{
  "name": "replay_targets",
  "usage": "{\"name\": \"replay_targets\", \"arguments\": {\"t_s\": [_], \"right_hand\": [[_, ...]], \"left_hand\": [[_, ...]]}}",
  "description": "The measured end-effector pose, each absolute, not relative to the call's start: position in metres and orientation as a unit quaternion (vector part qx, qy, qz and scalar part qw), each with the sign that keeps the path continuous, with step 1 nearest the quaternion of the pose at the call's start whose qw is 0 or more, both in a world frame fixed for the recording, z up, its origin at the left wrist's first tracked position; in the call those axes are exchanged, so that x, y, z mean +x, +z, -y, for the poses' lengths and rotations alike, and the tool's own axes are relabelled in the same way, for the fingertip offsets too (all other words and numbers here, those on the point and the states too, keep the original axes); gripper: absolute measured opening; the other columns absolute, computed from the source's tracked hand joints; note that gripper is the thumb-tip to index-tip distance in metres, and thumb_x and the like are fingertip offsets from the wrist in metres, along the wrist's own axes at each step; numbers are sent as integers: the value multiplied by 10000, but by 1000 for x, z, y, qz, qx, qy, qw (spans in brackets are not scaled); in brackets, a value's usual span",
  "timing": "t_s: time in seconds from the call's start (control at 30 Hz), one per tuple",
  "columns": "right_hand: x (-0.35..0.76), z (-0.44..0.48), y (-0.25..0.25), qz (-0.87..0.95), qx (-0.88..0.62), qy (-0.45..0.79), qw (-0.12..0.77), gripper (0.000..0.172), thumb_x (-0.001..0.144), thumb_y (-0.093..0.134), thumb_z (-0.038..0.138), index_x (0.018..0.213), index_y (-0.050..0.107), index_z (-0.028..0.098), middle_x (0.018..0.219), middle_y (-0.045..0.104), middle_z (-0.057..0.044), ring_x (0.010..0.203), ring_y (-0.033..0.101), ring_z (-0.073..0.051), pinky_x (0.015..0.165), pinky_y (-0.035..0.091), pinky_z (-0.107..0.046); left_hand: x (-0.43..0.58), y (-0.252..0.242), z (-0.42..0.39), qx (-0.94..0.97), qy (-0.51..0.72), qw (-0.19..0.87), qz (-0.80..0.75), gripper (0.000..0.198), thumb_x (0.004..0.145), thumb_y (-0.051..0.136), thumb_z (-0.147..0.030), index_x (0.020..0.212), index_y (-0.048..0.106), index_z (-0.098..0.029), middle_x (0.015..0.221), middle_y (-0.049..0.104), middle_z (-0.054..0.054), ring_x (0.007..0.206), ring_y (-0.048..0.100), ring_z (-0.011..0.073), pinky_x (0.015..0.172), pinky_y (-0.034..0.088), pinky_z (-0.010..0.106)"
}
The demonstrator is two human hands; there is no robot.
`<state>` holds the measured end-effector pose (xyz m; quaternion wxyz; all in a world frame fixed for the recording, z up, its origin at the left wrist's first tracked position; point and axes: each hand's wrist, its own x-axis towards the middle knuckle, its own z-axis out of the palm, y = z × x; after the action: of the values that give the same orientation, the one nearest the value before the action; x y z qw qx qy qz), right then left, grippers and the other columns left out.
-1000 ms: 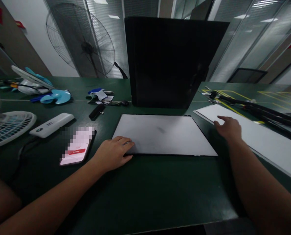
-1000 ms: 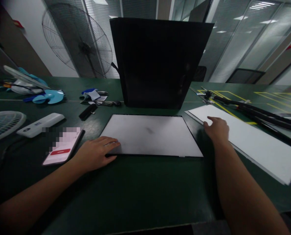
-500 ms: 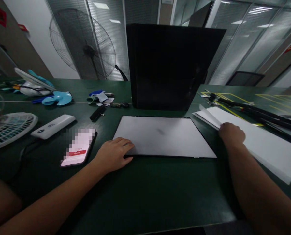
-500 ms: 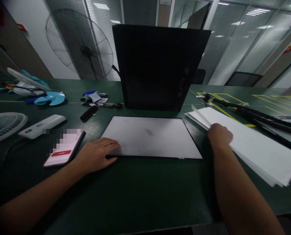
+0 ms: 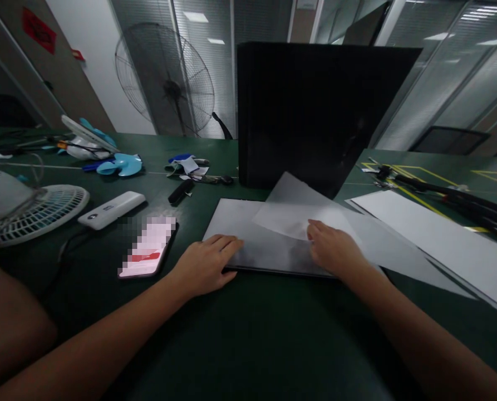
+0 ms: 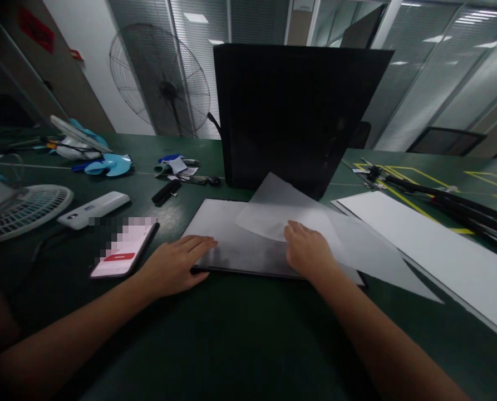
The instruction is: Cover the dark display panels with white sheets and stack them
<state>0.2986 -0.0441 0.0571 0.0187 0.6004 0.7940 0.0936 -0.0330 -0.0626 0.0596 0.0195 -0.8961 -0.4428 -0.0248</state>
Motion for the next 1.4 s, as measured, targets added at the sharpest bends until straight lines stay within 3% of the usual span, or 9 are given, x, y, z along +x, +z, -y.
{"name": "replay_targets", "arguments": {"t_s": [0.13, 0.27, 0.6, 0.73, 0.8, 1.0, 1.27, 1.4], "right_hand": [[276, 53, 55, -857, 508, 80, 11, 414, 871, 457, 60, 1213, 651, 190, 1261, 686, -126, 978, 712, -255, 823, 558, -393], [269, 62, 58, -901, 421, 94, -31, 398, 917, 522, 151, 1284, 665, 208, 1340, 659, -124, 1078, 692, -271, 902, 564, -439], [252, 73, 51, -937, 332, 95, -59, 360, 1007, 481, 256, 1316, 659, 211, 1323, 671, -113, 1107, 668, -261, 923, 554, -456], [253, 71, 56, -941, 327, 61, -70, 391, 1031, 457, 384, 1325, 653, 216, 1339, 648, -119, 1137, 625, -274, 965, 513, -492], [253, 70, 57, -942, 325, 45, -68, 409, 1032, 455, 390, 1354, 637, 216, 1354, 630, -127, 1169, 602, -280, 991, 493, -504], [252, 70, 50, -941, 328, 8, -85, 452, 1025, 473, 388, 1449, 563, 261, 1430, 558, -132, 1310, 513, -283, 1113, 408, -551], [251, 72, 44, -936, 346, -14, -67, 484, 1025, 494, 348, 1509, 493, 351, 1620, 360, -115, 1475, 354, -338, 1152, 368, -587], [250, 71, 43, -938, 341, -39, -55, 508, 1039, 457, 333, 1546, 433, 360, 1641, 322, -77, 1500, 309, -304, 1191, 329, -561]], "left_hand": [[-32, 56, 63, -880, -54, 41, 471, 839, 843, 664, -410, 1563, 272, -231, 1659, 291, 137, 1426, 415, 363, 822, 612, 415], [-33, 55, 64, -884, -57, 54, 460, 865, 828, 693, -368, 1563, 252, -249, 1696, 176, 131, 1495, 306, 367, 852, 618, 408], [-35, 54, 65, -895, -75, 62, 436, 715, 832, 707, -323, 1488, 434, -245, 1657, 293, 125, 1474, 350, 379, 943, 596, 479], [-36, 49, 63, -880, -83, 57, 464, 794, 801, 734, -390, 1513, 416, -245, 1637, 339, 127, 1499, 304, 397, 1141, 422, 574], [-36, 48, 62, -860, -75, 39, 502, 868, 786, 734, -456, 1545, 373, -240, 1638, 338, 137, 1501, 288, 430, 1154, 391, 597], [-34, 51, 63, -854, -52, -3, 517, 787, 845, 640, -474, 1535, 388, -191, 1565, 454, 156, 1354, 522, 372, 1083, 483, 520], [-35, 51, 63, -854, -71, -3, 515, 788, 822, 674, -447, 1523, 415, -198, 1588, 427, 148, 1453, 409, 353, 1148, 424, 507], [-35, 49, 63, -846, -67, 7, 529, 798, 801, 688, -489, 1506, 448, -203, 1591, 427, 144, 1468, 382, 368, 1185, 364, 537]]}}
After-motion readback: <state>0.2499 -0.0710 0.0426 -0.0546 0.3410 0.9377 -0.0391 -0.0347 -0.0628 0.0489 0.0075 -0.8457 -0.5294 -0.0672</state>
